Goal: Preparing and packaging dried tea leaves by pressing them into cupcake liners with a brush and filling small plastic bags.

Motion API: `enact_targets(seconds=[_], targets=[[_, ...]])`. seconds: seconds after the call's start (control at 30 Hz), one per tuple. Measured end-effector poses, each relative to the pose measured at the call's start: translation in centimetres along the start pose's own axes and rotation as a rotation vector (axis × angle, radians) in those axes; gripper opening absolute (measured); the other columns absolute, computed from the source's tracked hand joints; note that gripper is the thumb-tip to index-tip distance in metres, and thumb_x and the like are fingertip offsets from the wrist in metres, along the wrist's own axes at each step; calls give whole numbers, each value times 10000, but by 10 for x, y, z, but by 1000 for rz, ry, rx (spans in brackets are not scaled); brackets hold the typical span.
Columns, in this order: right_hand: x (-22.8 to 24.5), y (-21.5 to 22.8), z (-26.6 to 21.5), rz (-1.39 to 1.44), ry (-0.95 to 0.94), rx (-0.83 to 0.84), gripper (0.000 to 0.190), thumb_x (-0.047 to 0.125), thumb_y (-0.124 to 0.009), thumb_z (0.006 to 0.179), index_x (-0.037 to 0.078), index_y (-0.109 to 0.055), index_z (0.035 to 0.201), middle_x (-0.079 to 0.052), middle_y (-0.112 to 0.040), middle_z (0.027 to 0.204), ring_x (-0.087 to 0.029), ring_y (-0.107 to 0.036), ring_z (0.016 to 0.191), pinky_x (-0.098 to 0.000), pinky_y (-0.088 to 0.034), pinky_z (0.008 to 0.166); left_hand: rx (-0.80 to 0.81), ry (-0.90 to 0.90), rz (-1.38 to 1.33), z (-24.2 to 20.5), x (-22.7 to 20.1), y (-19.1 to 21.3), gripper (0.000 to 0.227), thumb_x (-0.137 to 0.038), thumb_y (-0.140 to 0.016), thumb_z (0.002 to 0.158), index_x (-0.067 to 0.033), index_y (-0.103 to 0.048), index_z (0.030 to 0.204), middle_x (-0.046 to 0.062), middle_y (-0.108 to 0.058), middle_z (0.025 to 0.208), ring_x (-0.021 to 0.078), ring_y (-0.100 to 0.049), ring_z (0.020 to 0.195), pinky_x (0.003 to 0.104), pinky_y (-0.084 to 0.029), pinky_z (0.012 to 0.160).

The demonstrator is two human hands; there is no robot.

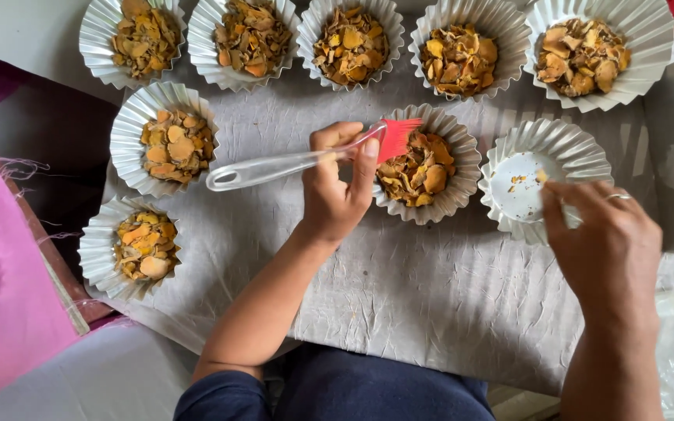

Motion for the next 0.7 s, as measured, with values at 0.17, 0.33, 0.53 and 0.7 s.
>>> enact_targets(seconds=[0.17,0.33,0.53,0.7], targets=[[38,0,22,44,125,118,318,187,-841,987,-7,-789,1233,-178,-788,1152,-318,-731,1046,-459,-616,920,89,39,45,5,-20,7,352,-287,-561,1054,2,-504,1248,159,-684,1020,234,-717,866,311,-614,762],[82,-60,44,152,374,327,289,155,-678,977,33,-707,1238,-140,-725,1155,-298,-658,977,-413,-594,817,63,26,36,6,-18,13,346,-265,-572,1053,-7,-494,1270,176,-672,1074,279,-744,955,334,-637,824],[86,-73,53,227,398,305,74,122,-694,997,56,-711,1024,-97,-698,922,-290,-661,719,-434,-586,661,79,29,18,8,-19,15,338,-268,-569,1057,-19,-501,1276,167,-697,1047,256,-741,939,310,-632,794],[82,-43,60,695,-169,321,262,99,-757,949,19,-746,1199,-97,-772,1099,-130,-733,885,-234,-605,835,46,24,-70,1,-24,8,320,-260,-581,1046,-14,-504,1236,130,-664,937,196,-677,786,276,-571,672]])
Point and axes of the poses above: each hand's wrist, its own z-axis towards the middle knuckle, its own y-axis out of the back of the hand, x = y × z, the point moved 3 cm from there along z, towards the middle knuckle
